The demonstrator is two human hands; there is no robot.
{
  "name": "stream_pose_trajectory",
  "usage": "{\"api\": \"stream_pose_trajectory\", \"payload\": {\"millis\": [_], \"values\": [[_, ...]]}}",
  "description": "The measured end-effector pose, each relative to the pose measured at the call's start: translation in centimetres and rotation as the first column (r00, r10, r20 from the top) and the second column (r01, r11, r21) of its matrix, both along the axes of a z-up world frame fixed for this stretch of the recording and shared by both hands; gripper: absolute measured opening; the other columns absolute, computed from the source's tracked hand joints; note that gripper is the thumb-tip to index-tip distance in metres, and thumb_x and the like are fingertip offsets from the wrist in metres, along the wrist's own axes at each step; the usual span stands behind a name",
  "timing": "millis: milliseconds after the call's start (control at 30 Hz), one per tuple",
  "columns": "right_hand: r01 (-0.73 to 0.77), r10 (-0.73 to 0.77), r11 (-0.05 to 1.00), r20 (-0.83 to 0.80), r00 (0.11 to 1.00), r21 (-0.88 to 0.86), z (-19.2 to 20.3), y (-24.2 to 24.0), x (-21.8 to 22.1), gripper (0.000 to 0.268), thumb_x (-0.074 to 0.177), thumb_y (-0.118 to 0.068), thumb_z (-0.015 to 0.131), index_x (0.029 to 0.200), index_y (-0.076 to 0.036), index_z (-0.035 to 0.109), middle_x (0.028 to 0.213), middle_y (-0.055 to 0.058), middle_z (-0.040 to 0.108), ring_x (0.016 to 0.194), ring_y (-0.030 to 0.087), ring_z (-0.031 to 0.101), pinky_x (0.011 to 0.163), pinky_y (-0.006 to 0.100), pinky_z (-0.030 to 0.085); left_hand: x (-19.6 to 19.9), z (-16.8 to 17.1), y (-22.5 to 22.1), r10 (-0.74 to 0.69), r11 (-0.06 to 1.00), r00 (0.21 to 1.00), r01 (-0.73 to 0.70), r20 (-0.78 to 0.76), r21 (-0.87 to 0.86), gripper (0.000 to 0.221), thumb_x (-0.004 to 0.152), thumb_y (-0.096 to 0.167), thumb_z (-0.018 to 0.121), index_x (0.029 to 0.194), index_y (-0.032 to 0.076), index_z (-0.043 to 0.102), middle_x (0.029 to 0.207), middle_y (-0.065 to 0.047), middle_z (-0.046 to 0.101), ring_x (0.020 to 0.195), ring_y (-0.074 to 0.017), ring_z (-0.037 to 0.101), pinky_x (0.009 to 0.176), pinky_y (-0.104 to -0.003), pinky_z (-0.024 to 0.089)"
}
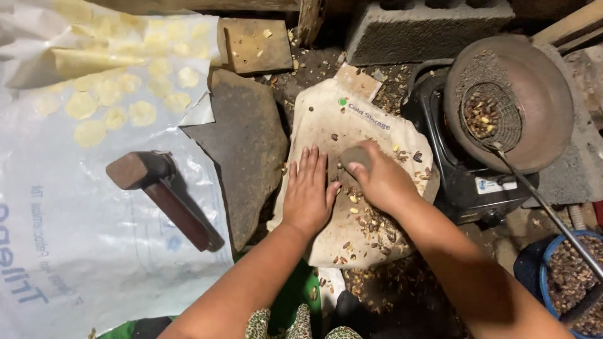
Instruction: Crack nuts with a stone and pound food material with a wooden mallet
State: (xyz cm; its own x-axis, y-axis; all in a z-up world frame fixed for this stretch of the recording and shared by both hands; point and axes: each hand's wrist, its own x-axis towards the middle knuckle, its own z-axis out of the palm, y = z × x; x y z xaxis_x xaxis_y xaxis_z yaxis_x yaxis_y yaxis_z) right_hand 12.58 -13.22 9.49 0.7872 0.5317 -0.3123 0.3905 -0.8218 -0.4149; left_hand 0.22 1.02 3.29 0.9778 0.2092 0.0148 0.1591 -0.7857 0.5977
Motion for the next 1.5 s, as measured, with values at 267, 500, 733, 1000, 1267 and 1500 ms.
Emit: {"api": "stream_pose_trajectory", "payload": {"millis": [267,500,733,1000,1267,1500], "values": [[0.128,-0.143,0.984,-0.118,0.983,-0.123,2.6,2.5,-2.4,0.049,0.099,-0.041,0.052,0.144,-0.027,0.041,0.12,0.028,0.068,0.113,0.049,0.067,0.096,0.059,0.053,0.7,-1.4,-0.3,0.011,0.995,1.0,-0.009,-0.015,0.1,0.062,0.107,0.041,0.041,0.157,0.006,0.031,0.168,-0.019,0.024,0.157,-0.0337,0.017,0.126,-0.055,0.011],[0.062,-0.042,0.991,0.165,0.985,-0.115,1.3,-0.9,-2.9,0.055,0.104,-0.046,0.047,0.151,-0.021,0.037,0.116,0.025,0.06,0.095,0.051,0.07,0.084,0.065,0.055,0.1,-1.1,-0.2,0.023,0.997,0.998,-0.028,0.056,0.079,0.054,0.107,0.03,0.04,0.154,0.004,0.035,0.165,-0.02,0.031,0.156,-0.0354,0.023,0.126,-0.052,0.017],[0.103,-0.045,0.99,0.474,0.88,-0.097,-4.3,-9.1,-2.2,0.034,0.1,-0.054,0.055,0.123,-0.035,0.072,0.125,0.007,0.065,0.119,0.031,0.064,0.107,0.05,0.04,0.8,-2.8,1.2,0.109,0.993,0.986,-0.113,0.124,0.028,0.035,0.1,0.033,0.059,0.134,0.027,0.06,0.137,0.004,0.056,0.142,-0.0223,0.044,0.119,-0.046,0.031],[0.278,-0.272,0.961,0.209,0.939,-0.001,-10.5,-6.1,10.1,0.016,0.085,-0.034,0.074,0.094,-0.021,0.075,0.085,0.007,0.073,0.087,0.033,0.074,0.073,0.047,0.059,5.2,-4.3,2.9,-0.128,0.985,0.992,0.128,-0.009,0.12,0.024,0.082,0.032,0.078,0.103,0.032,0.068,0.11,0.009,0.062,0.115,-0.0173,0.058,0.099,-0.036,0.049],[0.04,-0.046,0.971,0.019,0.999,0.236,-2.0,-4.6,-0.7,0.021,0.087,-0.012,0.057,0.096,-0.015,0.075,0.086,0.018,0.072,0.094,0.041,0.071,0.081,0.048,0.056,4.0,-2.3,2.7,-0.063,0.997,0.996,0.065,0.056,-0.039,0.019,0.092,0.037,0.071,0.099,0.024,0.06,0.097,0.0,0.06,0.104,-0.0251,0.063,0.09,-0.04,0.052],[-0.399,0.378,0.912,0.185,0.907,0.092,-5.6,-4.7,-2.6,0.023,0.088,-0.007,0.053,0.103,-0.016,0.068,0.097,0.011,0.066,0.092,0.037,0.069,0.077,0.046,0.059,0.4,0.5,1.7,0.251,0.841,0.968,-0.234,-0.032,-0.488,0.02,0.105,0.023,0.054,0.111,0.017,0.072,0.102,-0.013,0.071,0.107,-0.034,0.069,0.096,-0.044,0.053]]}}
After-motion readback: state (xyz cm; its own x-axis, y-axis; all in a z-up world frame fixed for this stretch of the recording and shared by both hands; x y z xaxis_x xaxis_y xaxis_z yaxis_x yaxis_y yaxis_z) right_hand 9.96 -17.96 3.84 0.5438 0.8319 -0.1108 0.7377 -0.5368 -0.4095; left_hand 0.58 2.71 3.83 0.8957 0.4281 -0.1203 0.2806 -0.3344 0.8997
